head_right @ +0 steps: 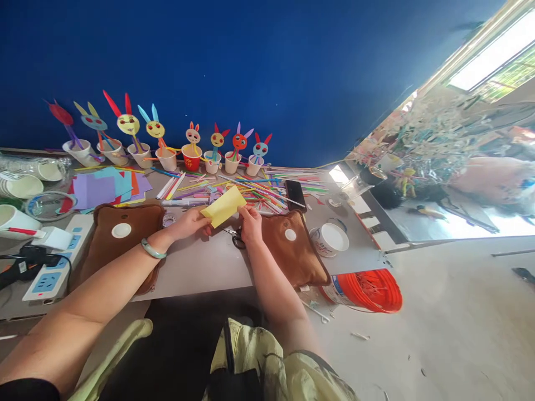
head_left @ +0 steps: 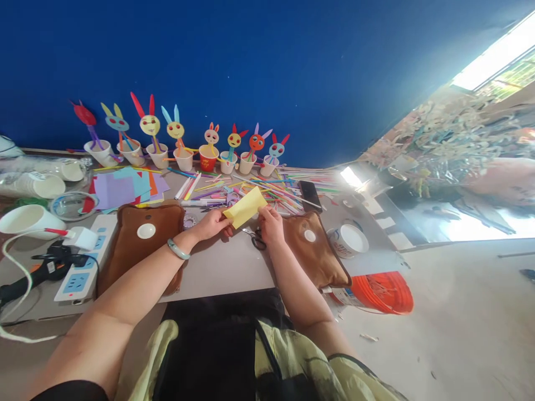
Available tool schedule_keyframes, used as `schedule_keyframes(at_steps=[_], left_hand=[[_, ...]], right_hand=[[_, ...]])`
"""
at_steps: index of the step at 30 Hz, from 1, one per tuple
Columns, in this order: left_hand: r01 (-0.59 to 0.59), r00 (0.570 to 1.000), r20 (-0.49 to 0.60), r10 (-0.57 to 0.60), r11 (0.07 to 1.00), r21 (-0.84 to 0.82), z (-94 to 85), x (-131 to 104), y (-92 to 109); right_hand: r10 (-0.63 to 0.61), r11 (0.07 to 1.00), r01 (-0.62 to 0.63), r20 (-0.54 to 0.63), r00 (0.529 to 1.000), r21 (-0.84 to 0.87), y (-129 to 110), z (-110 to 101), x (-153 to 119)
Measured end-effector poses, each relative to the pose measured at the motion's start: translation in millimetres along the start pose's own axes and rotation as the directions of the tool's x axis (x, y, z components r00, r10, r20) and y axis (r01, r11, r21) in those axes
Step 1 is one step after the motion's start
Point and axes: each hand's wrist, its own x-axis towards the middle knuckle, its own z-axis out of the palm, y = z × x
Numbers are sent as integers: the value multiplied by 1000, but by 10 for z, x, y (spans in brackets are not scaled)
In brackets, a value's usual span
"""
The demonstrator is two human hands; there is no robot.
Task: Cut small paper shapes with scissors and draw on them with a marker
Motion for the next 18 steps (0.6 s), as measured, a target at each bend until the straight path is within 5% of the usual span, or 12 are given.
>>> schedule_keyframes(at_steps=[4,9,13,16,18], left_hand=[[-14,1000,5,14,1000,-2,-38,8,20],[-9,998,-57,8,1000,-18,-63,19,30],[8,987,-163,-1,999,44,-60,32,3],[4,969,-248,18,996,89,-59,46,-34],[1,960,-279,32,993,119,-61,55,-58]], right_hand=[[12,999,-11,-26,1000,41,-61,9,7],[-24,995,29,-50,998,100,-422,-116,-48],[-239,970,239,6,971,-46,-728,-328,-274],[-448,817,425,36,893,-390,-893,-600,-343],[-634,582,493,20,773,-647,-1035,-861,-214]])
